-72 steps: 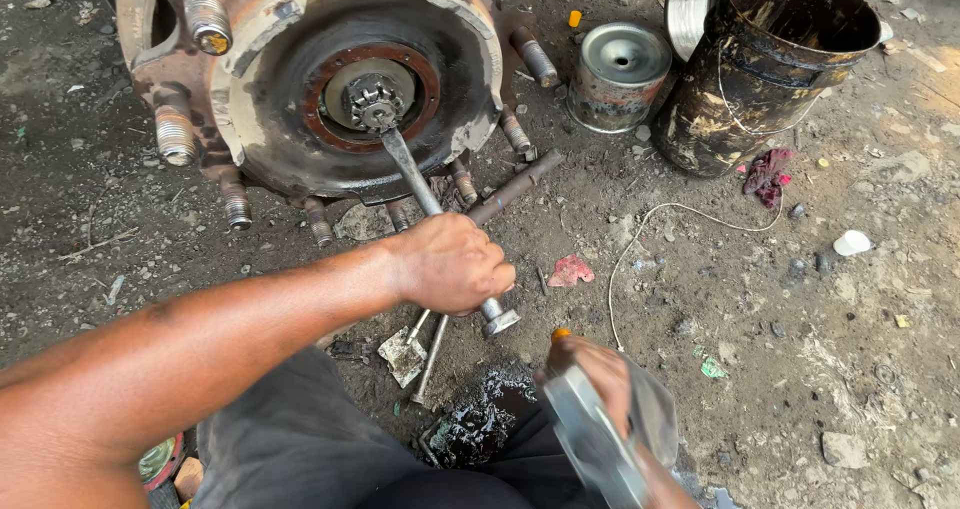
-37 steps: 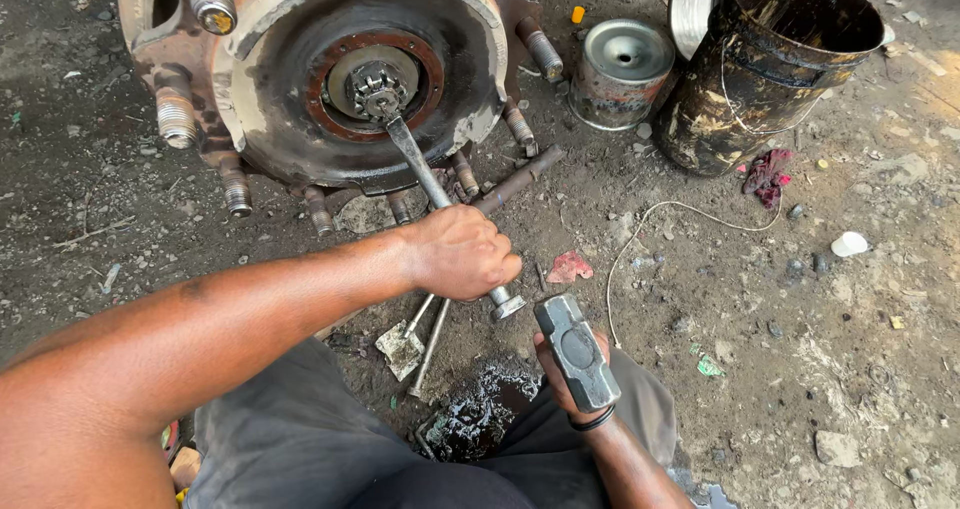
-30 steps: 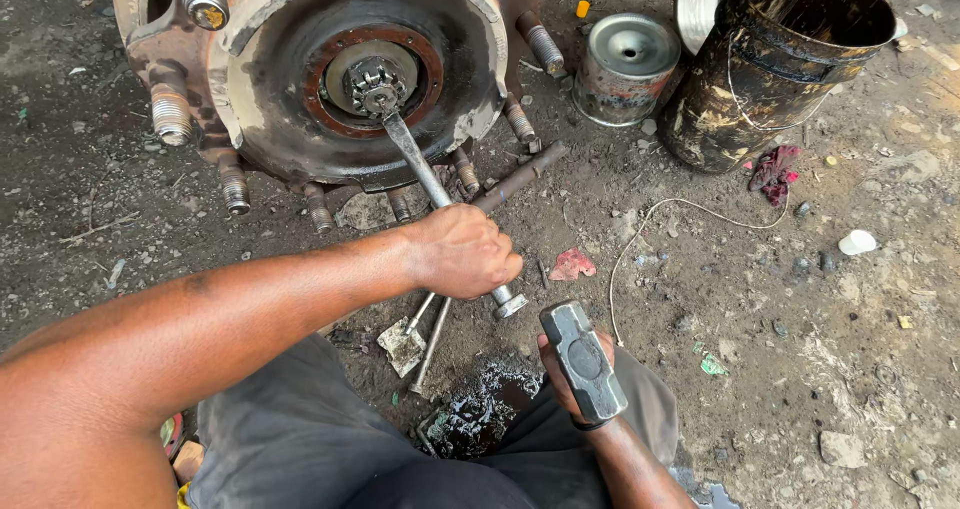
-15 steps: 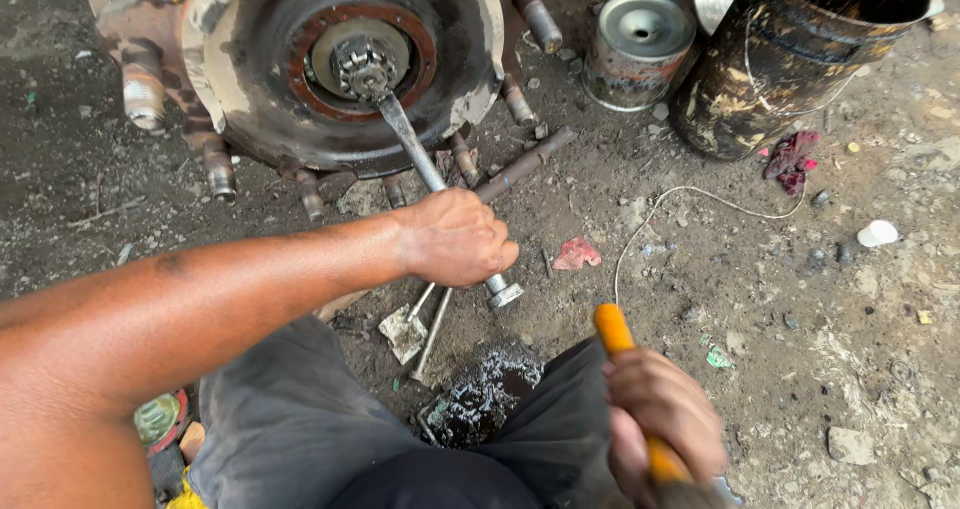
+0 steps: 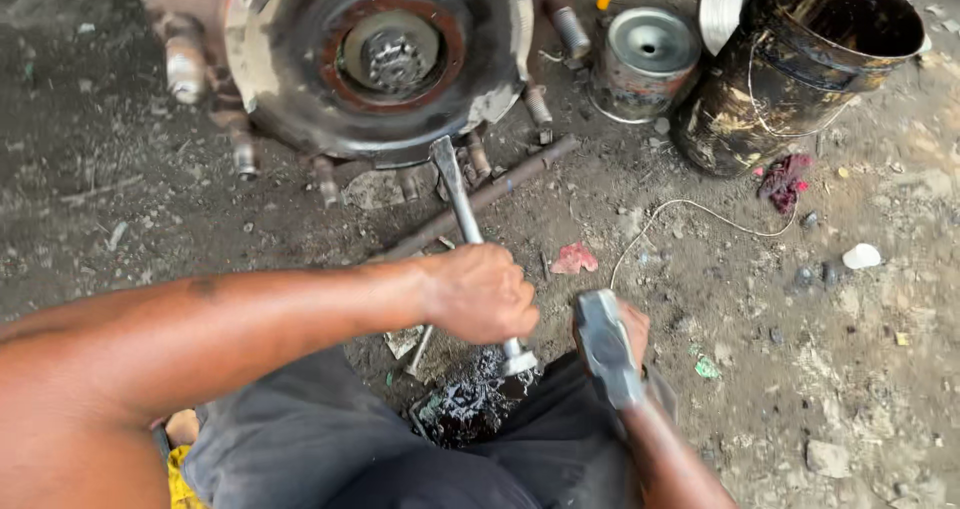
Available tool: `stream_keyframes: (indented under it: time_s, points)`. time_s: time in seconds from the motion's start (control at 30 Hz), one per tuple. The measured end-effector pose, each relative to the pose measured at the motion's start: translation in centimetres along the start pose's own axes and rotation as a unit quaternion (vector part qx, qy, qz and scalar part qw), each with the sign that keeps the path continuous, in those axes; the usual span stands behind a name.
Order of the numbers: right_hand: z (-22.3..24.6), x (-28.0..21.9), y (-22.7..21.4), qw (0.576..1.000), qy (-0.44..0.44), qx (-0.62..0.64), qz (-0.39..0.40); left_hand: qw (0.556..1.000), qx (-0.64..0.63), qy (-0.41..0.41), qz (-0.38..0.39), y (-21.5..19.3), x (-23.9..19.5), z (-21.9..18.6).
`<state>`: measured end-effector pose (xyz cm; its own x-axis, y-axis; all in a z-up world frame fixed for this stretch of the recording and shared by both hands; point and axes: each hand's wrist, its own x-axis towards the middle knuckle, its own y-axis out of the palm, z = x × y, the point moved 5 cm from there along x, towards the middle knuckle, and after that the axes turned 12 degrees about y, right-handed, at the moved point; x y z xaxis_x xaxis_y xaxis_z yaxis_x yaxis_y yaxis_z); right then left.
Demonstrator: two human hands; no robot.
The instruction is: The person applies grease to a wheel hub cap and installs it onto a vehicle wheel hub. They then insert and tighten multiple bolts by hand and with a wrench to secure the cap in place.
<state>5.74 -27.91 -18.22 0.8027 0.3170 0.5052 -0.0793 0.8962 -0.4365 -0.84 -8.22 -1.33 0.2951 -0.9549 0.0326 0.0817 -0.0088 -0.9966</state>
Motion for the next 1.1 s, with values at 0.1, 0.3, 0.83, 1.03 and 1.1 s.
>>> stream_keyframes:
  time_s: [0.1,0.3,0.83,1.03,1.1]
  points:
    - [-1.1,1.0,1.8,0.986,0.14,-0.01,0.093,0.998,-0.026,-0.003,-0.055,-0.6,-1.6,-2.4]
    - [4.1,3.6,6.2,0.953,0.12,-0.129,0.247,0.992,-0.063,-0.077,-0.079,-2.7,-8.9,-6.5]
    - [32.0,-0.6,36.7,0.623,0.397,0.281,0.612,0.607,-0.199,-0.726,-0.253,4.7,-41.1,-18.0]
    - [35.6,-9.1,41.8,0.526,0.411,0.378,0.641,0.286,-0.435,-0.677,-0.521,11.0,-46.4,-25.9]
    - [36.8,-11.4,42.3,0.521,0.352,0.387,0.675,0.14,-0.437,-0.733,-0.502,13.6,-46.6,-28.9]
